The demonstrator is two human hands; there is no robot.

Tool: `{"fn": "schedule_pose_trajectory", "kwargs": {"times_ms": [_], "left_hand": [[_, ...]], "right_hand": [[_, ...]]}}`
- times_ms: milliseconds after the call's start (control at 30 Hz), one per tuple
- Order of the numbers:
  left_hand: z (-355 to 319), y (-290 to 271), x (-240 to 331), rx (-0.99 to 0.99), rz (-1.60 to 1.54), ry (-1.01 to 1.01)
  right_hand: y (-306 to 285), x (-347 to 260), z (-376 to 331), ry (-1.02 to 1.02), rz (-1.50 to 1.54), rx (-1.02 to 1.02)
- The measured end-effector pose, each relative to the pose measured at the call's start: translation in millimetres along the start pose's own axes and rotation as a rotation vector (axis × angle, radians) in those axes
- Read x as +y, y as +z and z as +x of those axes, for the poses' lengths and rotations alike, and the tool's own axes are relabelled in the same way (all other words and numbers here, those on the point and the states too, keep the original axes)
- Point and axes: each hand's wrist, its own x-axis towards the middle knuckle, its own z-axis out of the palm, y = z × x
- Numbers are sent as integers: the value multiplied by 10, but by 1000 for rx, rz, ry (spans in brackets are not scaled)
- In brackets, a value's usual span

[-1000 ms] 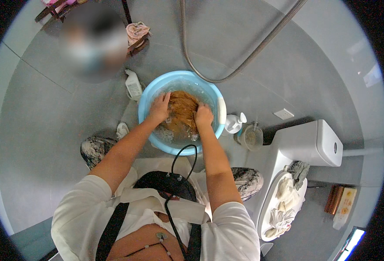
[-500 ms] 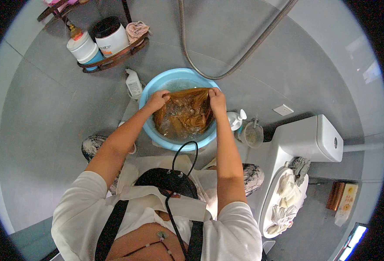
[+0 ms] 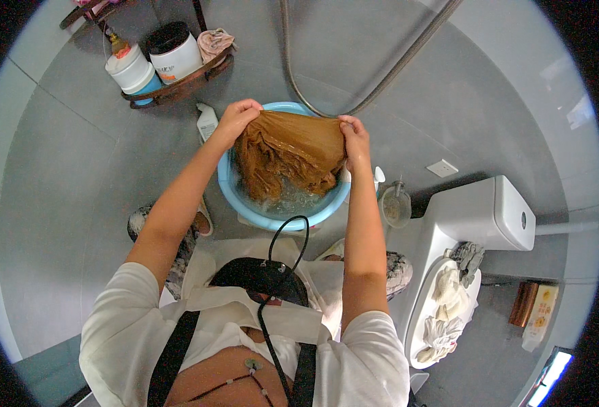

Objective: The person washes a brown t-shirt by hand in a blue basin of soapy water, rubbing and wringing the fabric repeatedly before lifting it out of the water.

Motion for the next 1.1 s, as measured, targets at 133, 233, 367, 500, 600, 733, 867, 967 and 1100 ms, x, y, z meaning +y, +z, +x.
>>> {"fn": "schedule_pose_trajectory", "kwargs": {"times_ms": [133,233,367,500,600,733,867,967,1100], "left_hand": [[-13,35,-196,27,350,79],[-150,111,-331,85,495,217],[-259,216,-617,41,868,344],[-471,402,-544,-180,1222,88],[-518,482,-650,-320,1327,31],[-546,543,-877,-313,1453,46],[-493,528,-960,-342,1400,34],[-441,476,-1046,-398,1244,29],[-213,339,-1522,-364,882,126]], "right_hand": [[-98,286,40,-337,-602,35],[-83,338,-79,-608,-994,4],[63,391,-311,-717,-1183,-108],[127,563,-409,-342,-1395,-443],[200,647,-470,-127,-1492,-588],[299,839,-444,41,-1625,-600],[268,1025,-284,109,-1602,-487],[185,1214,-149,86,-1565,-542],[295,1425,-175,188,-1624,-469]]}}
